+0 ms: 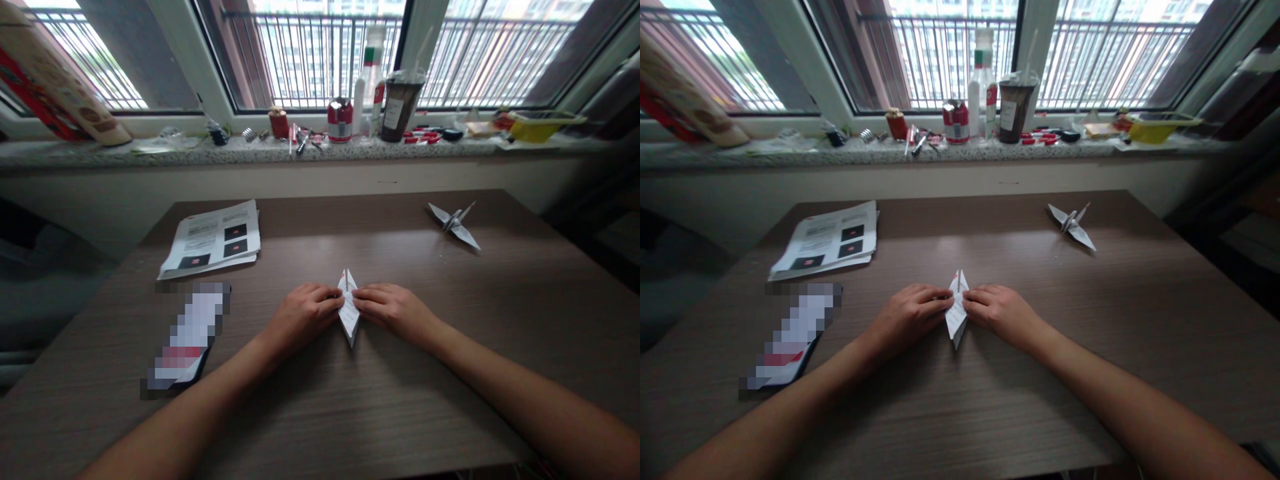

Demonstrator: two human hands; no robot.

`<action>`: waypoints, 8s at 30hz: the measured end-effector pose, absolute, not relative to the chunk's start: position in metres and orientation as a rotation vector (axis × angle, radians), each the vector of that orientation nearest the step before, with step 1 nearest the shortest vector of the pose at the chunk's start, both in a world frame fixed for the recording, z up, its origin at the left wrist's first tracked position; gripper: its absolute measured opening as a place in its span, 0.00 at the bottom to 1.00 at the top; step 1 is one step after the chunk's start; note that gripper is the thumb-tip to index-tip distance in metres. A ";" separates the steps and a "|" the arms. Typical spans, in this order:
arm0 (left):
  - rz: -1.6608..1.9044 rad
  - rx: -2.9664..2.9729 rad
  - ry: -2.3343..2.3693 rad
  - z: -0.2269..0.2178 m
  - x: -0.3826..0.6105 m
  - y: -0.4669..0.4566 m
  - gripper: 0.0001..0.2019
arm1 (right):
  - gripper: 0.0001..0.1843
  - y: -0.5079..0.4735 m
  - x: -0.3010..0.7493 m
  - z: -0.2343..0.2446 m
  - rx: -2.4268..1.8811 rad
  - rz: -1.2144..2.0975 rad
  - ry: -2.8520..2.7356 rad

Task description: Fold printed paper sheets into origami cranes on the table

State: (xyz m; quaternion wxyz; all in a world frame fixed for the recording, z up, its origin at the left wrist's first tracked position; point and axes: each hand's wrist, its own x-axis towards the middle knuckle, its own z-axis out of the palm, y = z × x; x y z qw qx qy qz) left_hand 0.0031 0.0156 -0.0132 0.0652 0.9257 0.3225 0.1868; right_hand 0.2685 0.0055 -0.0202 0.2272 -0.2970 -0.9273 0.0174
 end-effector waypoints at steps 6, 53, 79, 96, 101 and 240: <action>0.569 2.886 0.920 -0.014 0.001 0.015 0.10 | 0.16 0.001 0.271 -0.017 -0.769 0.015 -2.596; 0.466 2.809 0.831 -0.011 0.008 0.007 0.12 | 0.13 -0.005 0.268 -0.015 -1.206 0.506 -2.185; 0.736 2.244 1.057 -0.008 0.007 0.012 0.08 | 0.11 -0.004 0.270 -0.010 -1.167 1.021 -1.965; 0.790 1.806 1.041 0.004 0.011 0.009 0.11 | 0.17 -0.004 0.269 -0.012 -1.196 1.384 -1.590; 0.802 1.786 1.032 0.004 0.012 0.008 0.12 | 0.19 -0.005 0.266 -0.013 -1.167 1.462 -1.510; 0.810 1.282 0.940 0.004 0.027 -0.004 0.16 | 0.14 -0.016 0.256 0.001 -1.237 1.281 -1.738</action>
